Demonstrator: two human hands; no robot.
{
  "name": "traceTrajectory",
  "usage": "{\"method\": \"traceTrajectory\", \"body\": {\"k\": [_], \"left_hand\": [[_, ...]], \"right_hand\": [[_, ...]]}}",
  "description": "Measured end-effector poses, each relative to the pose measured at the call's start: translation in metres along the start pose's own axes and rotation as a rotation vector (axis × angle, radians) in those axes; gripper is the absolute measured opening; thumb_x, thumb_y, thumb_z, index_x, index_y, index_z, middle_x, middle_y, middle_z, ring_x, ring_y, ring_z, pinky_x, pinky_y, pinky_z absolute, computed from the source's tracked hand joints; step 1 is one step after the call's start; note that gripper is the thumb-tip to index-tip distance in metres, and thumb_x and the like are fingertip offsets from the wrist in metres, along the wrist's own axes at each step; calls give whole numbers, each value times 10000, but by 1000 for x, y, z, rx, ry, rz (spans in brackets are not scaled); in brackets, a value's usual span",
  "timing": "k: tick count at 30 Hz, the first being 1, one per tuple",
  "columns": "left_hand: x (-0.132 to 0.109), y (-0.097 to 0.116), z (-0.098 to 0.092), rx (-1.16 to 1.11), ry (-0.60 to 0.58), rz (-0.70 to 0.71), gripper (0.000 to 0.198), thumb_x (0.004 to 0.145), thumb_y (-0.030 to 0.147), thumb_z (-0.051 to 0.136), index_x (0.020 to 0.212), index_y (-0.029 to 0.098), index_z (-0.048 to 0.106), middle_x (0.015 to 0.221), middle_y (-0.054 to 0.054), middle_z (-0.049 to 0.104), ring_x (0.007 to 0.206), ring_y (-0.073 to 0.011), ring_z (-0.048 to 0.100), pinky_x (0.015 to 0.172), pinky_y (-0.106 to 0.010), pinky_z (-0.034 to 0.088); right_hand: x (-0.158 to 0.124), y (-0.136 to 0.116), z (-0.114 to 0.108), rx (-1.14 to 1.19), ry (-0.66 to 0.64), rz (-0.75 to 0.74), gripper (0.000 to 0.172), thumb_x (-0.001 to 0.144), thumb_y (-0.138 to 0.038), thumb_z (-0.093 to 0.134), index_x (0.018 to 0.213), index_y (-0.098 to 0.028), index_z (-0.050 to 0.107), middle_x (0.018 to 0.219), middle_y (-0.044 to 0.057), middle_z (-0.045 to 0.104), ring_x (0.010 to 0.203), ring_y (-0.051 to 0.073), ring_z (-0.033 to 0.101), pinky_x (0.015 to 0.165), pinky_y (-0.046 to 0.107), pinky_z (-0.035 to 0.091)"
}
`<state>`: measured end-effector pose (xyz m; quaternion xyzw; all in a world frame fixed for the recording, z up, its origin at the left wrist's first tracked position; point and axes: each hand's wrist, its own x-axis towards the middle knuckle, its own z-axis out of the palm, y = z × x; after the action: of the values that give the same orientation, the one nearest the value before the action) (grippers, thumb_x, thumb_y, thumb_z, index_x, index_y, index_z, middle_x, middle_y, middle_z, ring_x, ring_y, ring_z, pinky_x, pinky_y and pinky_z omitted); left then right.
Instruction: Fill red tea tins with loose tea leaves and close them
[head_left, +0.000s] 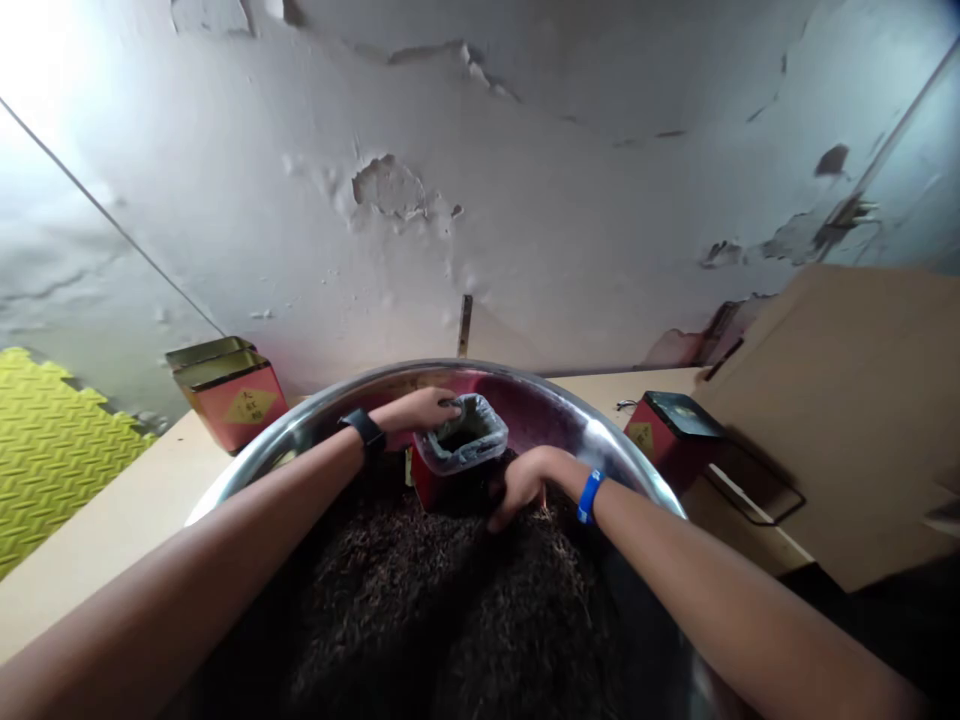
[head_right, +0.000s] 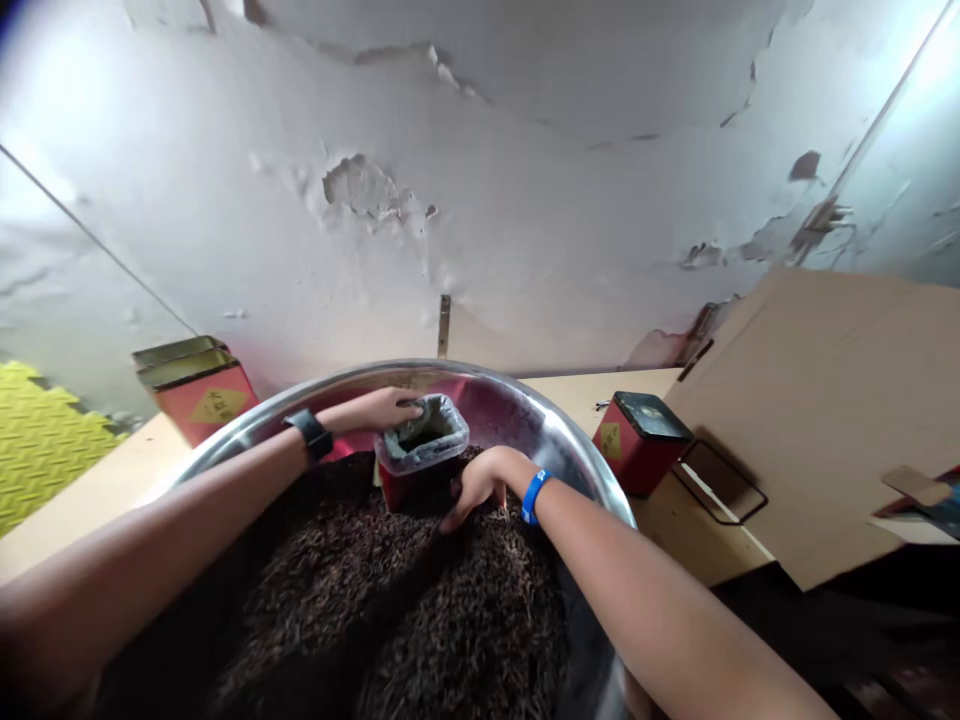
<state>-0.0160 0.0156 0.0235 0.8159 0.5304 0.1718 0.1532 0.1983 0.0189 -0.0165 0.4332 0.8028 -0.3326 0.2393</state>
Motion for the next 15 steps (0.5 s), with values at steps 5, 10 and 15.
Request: {"method": "traceTrajectory", "body": {"k": [5,10,15], "left_hand": [[-6,-17,17,-134,-33,0,422,842,284,451,1236,174,552,1077,-58,665,857,-178,606,721,-243,442],[-10,-16,12,-184,-106,53,384,833,285,464,1185,199,591,1061,-30,672,841,-174,598,693,-235,437],[-10,-7,13,-192,-199,150,326,814,263,476,1091,204,638,986,-15,689,815,-164,600,702,-232,440]], "right_hand": [[4,-24,11,-181,-36,-94,511,378,-404,821,791,-149,665,642,-21,591,576,140,561,555,255,471],[-24,-48,10,-202,-170,-367,236,607,-403,703,669,-188,630,538,-56,544,486,103,499,471,215,387],[-60,-55,-15,6,129,-681,191,776,-331,581,884,-194,658,829,-3,653,769,129,582,690,225,435]]}}
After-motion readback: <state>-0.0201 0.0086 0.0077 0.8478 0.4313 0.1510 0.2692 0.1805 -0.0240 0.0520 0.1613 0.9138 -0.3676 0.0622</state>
